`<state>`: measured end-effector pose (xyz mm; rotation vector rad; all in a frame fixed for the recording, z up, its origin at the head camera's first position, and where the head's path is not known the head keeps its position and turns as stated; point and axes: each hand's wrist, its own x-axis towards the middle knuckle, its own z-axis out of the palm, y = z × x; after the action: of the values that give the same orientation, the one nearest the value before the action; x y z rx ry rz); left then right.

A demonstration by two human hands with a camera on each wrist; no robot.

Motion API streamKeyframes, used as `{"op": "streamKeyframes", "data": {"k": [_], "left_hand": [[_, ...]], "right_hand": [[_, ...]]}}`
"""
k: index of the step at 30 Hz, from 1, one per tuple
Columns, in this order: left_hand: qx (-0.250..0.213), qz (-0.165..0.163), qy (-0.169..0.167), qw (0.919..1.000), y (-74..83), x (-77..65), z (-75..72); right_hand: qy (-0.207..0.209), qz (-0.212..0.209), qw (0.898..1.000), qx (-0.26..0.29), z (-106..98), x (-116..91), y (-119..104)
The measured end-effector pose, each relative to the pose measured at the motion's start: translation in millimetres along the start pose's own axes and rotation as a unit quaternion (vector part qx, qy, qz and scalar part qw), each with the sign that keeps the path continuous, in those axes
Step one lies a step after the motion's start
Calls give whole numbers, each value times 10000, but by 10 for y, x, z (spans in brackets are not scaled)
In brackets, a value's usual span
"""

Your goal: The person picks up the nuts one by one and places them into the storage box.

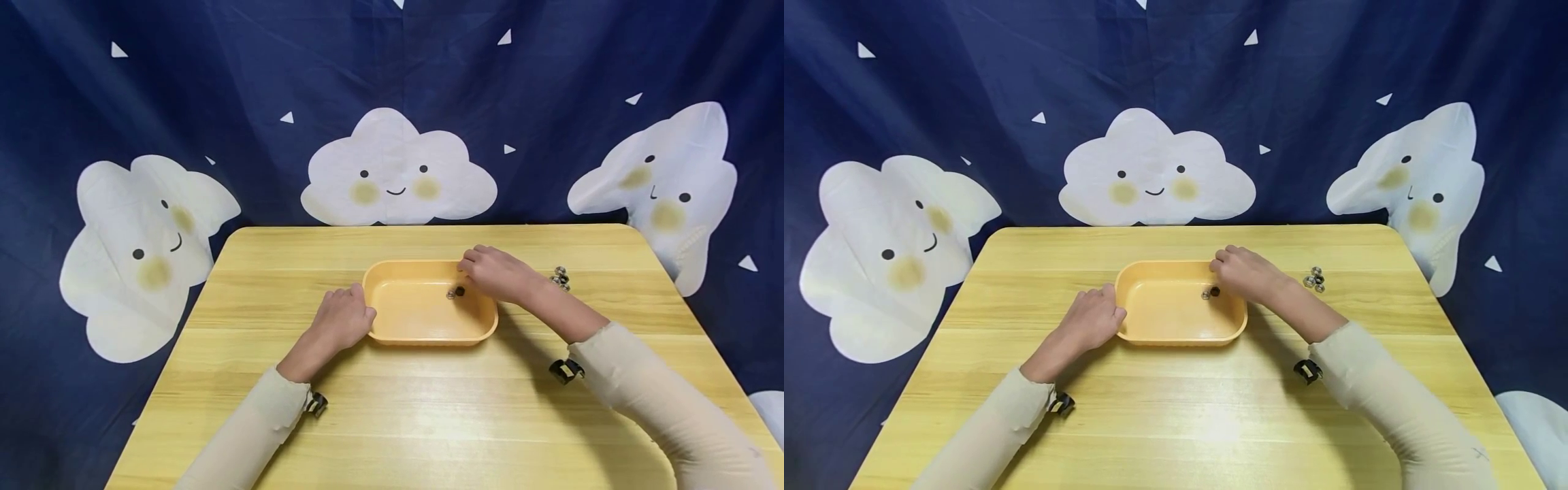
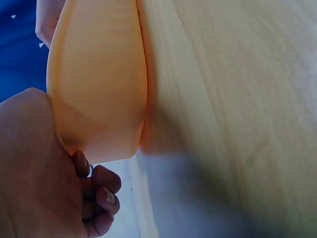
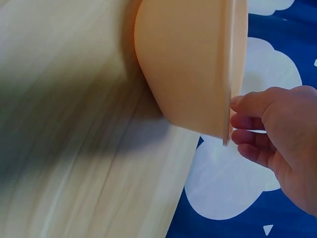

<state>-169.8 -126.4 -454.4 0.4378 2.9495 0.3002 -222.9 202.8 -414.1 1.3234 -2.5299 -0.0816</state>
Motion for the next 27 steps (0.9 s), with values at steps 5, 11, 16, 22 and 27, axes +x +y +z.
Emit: {"op": "streamKeyframes", "data": {"k": [5, 11, 16, 22, 27], "left_hand": [[-18, -2, -10, 10000, 0, 2, 5], [-8, -14, -28, 10000, -6, 5, 19], [-17, -8, -6, 10000, -15, 10, 26], [-34, -4, -27, 10000, -8, 21, 25], [-71, -14, -23, 10000, -11, 23, 16]], "right_hand": [[-22, 254, 9991, 332, -54, -35, 39], [-52, 591, 9961, 649, -142, -98, 105], [-62, 822, 9928, 870, -162, -170, 162], [108, 926, 9902, 1036, -193, -277, 201], [356, 930, 9900, 995, -213, -359, 259]]}}
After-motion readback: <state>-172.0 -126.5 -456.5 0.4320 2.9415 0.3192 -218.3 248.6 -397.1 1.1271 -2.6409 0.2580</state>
